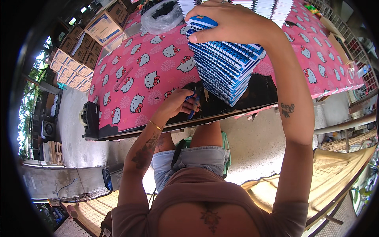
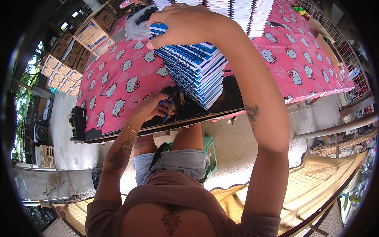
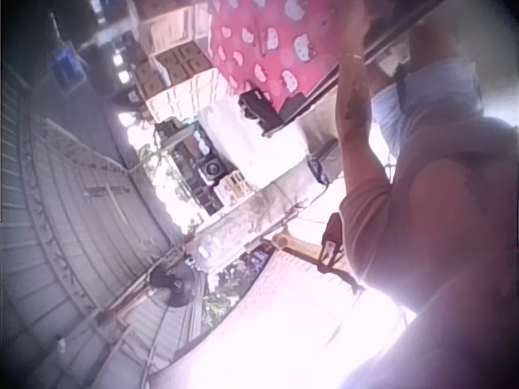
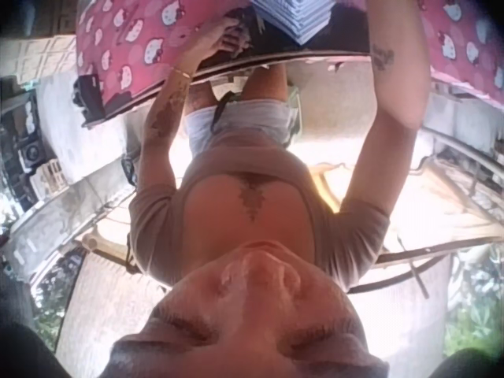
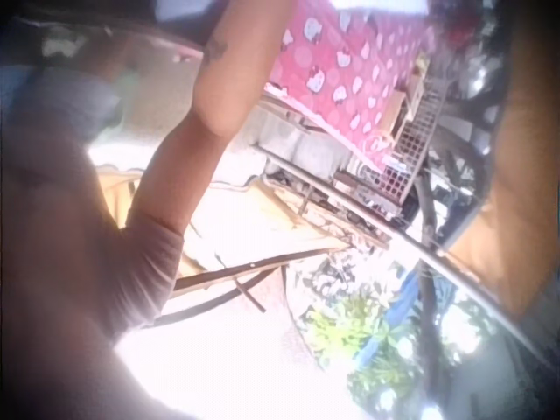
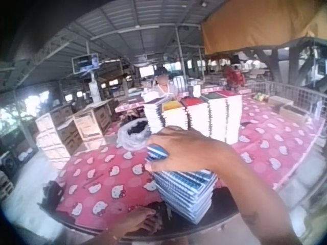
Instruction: The person applies adhesive labels to the back covers of spiral-bound notebooks by hand and stacks them into a pile.
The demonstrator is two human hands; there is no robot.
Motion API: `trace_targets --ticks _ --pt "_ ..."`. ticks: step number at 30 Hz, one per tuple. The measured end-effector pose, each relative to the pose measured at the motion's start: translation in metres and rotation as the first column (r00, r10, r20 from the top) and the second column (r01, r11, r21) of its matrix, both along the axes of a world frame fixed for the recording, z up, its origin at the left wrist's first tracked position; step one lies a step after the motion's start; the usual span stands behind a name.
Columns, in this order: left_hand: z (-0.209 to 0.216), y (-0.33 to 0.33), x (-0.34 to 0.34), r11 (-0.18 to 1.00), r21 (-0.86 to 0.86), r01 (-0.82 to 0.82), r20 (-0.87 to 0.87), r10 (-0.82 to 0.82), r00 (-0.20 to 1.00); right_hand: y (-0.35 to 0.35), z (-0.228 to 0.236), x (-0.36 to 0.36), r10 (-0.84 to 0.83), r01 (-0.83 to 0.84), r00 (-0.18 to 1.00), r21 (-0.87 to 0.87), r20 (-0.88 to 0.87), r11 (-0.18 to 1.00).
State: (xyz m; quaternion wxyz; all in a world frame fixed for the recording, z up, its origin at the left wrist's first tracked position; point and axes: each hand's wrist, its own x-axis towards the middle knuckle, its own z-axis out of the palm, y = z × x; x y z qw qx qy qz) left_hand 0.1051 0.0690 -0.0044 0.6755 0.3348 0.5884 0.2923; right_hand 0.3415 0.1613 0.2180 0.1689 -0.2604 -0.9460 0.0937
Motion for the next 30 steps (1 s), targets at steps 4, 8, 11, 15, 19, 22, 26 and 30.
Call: trace_targets --ticks 4,8,11,15,19,22,26,30 --pt "0.003 0.004 0.000 1.000 -0.008 0.013 0.013 -0.013 1.000 0.003 -0.014 -0.003 -0.082 0.090 0.994 0.114 -0.070 0.989" --pt "-0.001 0.006 0.001 1.000 0.013 0.021 -0.006 -0.021 1.000 0.010 -0.011 0.003 0.060 -0.056 0.994 0.041 -0.088 0.998" --pt "-0.004 0.003 0.001 0.998 0.067 0.017 0.019 -0.018 1.000 0.004 -0.008 0.001 0.069 -0.069 0.992 0.003 -0.109 0.998" --pt "-0.003 0.000 -0.001 0.980 0.149 0.131 -0.191 -0.102 0.976 -0.013 0.005 0.009 0.052 -0.051 0.996 0.010 -0.067 0.999" --pt "-0.010 -0.004 0.012 0.673 0.402 0.621 -0.839 -0.002 0.545 -0.003 0.002 0.004 0.025 -0.026 0.999 -0.038 -0.039 0.999" --pt "-0.007 -0.019 0.047 0.546 0.237 0.804 -0.954 0.286 0.088 -0.001 0.002 0.004 0.034 -0.037 0.998 -0.053 -0.049 0.998" --pt "-0.010 -0.006 0.022 0.569 0.172 0.804 -0.984 0.068 0.163 0.000 0.005 -0.001 -0.001 -0.007 0.995 -0.081 -0.098 0.997" --pt "0.018 0.007 -0.060 0.705 0.343 0.621 -0.775 -0.160 0.611 -0.001 0.006 0.000 -0.186 -0.149 0.779 -0.465 -0.599 0.873"
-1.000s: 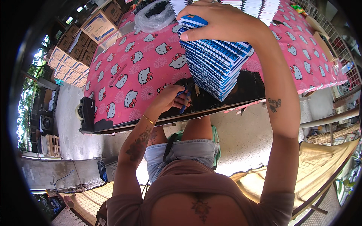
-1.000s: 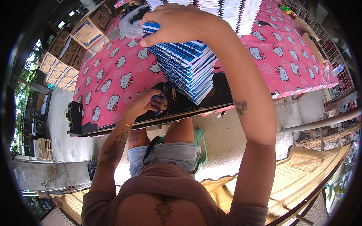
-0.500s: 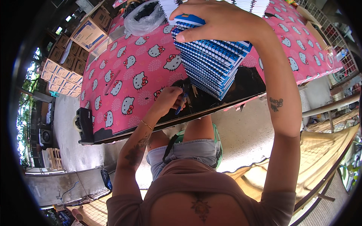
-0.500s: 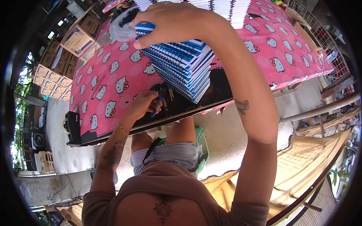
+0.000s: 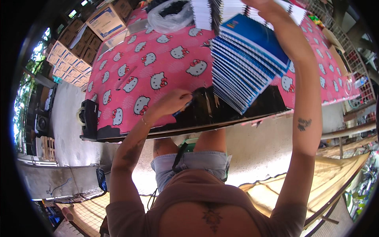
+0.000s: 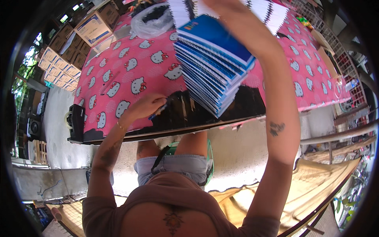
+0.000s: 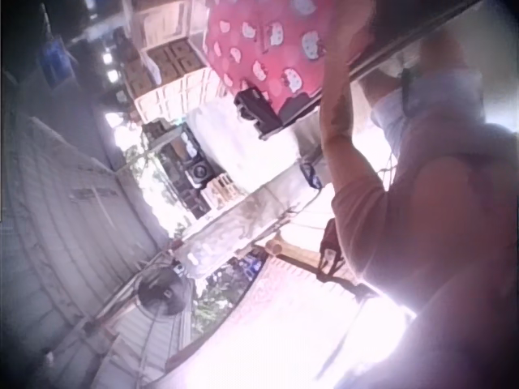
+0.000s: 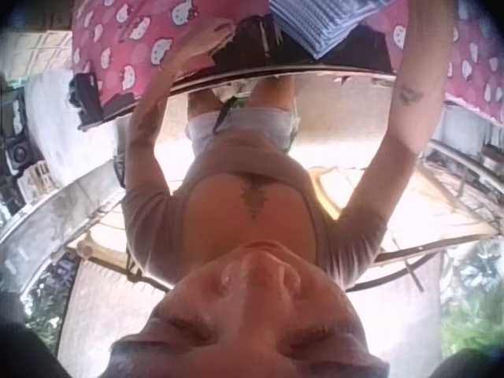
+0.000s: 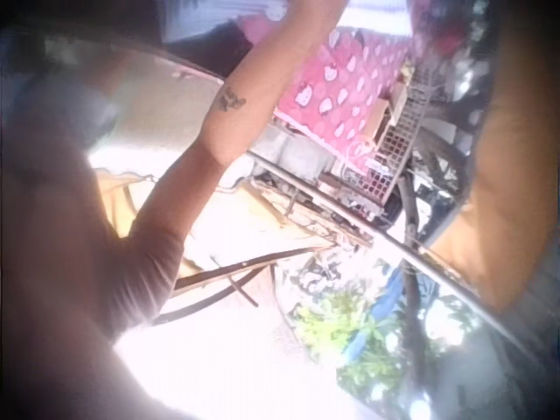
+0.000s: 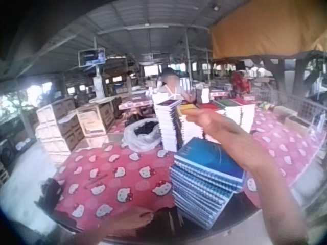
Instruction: The person applies adhesive labels to the back covers of spiral-bound notebooks by hand and stacks them into a pile.
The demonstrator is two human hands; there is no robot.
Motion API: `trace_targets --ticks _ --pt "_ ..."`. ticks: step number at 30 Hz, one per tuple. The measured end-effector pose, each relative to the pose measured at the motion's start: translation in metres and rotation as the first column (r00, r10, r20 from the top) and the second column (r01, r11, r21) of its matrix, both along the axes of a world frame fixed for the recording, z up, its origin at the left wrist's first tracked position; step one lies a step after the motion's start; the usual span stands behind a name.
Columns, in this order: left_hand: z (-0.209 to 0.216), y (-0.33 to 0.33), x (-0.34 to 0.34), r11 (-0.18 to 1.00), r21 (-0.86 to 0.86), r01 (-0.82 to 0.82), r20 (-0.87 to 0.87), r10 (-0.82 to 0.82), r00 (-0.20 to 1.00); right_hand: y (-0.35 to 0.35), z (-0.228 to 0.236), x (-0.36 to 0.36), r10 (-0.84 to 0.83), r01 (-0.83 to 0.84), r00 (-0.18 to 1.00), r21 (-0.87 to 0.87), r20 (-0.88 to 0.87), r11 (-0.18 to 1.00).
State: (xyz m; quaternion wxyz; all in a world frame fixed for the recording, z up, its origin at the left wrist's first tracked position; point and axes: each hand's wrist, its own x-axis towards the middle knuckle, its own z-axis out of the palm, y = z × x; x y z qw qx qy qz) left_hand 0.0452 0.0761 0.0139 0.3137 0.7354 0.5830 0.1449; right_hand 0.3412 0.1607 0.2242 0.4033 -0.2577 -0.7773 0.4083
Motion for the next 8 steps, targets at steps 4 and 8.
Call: trace_targets --ticks 4,8 --pt "-0.023 -0.028 -0.050 0.829 0.546 -0.118 -0.216 0.276 0.937 0.014 0.008 0.026 -0.023 -0.216 0.599 -0.189 -0.800 0.958" --pt "-0.017 -0.023 -0.088 0.925 0.372 -0.076 -0.271 0.186 0.945 0.044 0.011 0.042 0.359 -0.309 0.557 0.214 -0.749 0.927"
